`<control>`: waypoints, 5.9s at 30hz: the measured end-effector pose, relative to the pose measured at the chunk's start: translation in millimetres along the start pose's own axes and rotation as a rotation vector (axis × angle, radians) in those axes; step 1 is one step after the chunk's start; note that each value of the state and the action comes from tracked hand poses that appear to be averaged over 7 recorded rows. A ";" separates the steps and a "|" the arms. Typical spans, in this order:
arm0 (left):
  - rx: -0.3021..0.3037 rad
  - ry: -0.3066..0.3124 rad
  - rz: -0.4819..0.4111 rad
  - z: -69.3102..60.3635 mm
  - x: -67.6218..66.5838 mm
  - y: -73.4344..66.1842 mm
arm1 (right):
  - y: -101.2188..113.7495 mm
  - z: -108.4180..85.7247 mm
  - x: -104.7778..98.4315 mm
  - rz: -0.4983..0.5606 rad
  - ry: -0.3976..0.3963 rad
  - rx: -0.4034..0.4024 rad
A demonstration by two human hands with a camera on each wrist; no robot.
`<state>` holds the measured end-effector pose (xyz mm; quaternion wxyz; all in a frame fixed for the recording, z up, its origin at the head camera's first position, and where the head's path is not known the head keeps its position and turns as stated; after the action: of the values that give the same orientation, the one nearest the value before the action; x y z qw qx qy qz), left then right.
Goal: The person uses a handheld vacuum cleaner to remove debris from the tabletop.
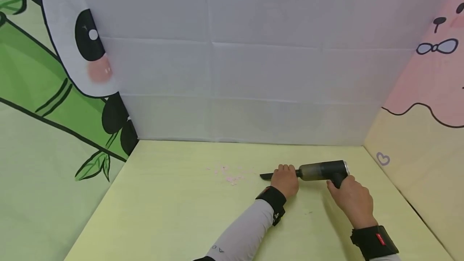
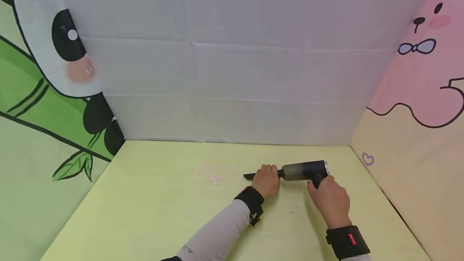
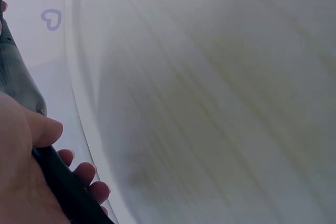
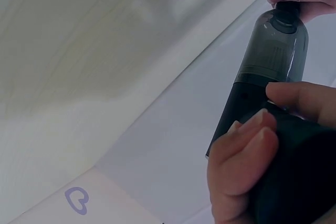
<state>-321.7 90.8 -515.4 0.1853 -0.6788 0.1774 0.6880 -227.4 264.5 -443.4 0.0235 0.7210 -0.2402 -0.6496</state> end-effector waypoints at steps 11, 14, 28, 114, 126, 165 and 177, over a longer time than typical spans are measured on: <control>0.009 -0.037 -0.021 -14.4 -8.0 3.9 | 5.1 -8.3 1.3 -0.019 -0.005 -0.024; 0.006 -0.017 -0.025 -15.5 -5.4 3.6 | 4.9 -11.8 2.9 -0.017 -0.010 -0.033; 0.020 -0.019 0.002 -29.3 -13.7 4.4 | 7.3 -26.4 5.1 -0.018 -0.036 -0.061; 0.102 -0.059 0.002 -57.3 -4.4 15.5 | 38.4 -84.5 16.5 0.000 -0.111 0.034; 0.116 -0.090 0.022 -66.2 -14.3 17.7 | 42.7 -89.0 16.4 -0.009 -0.131 0.046; 0.032 0.027 -0.021 -65.0 -9.0 24.6 | 52.9 -86.3 20.2 -0.009 -0.059 0.052; 0.027 -0.046 0.003 -78.0 -15.2 23.4 | 50.8 -89.0 11.3 -0.023 -0.016 0.012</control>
<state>-265.4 31.6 -501.5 0.1975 -0.6599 0.1832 0.7014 -158.6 190.6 -422.5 0.0096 0.7185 -0.2358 -0.6542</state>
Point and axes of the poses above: each hand's wrist, its own z-axis towards the middle knuckle, its own x-axis out of the palm, y = z × x, the point moved 1 cm from there along z, towards the middle knuckle, and after that the axes turned 11 degrees about y, right-handed, at the moved point
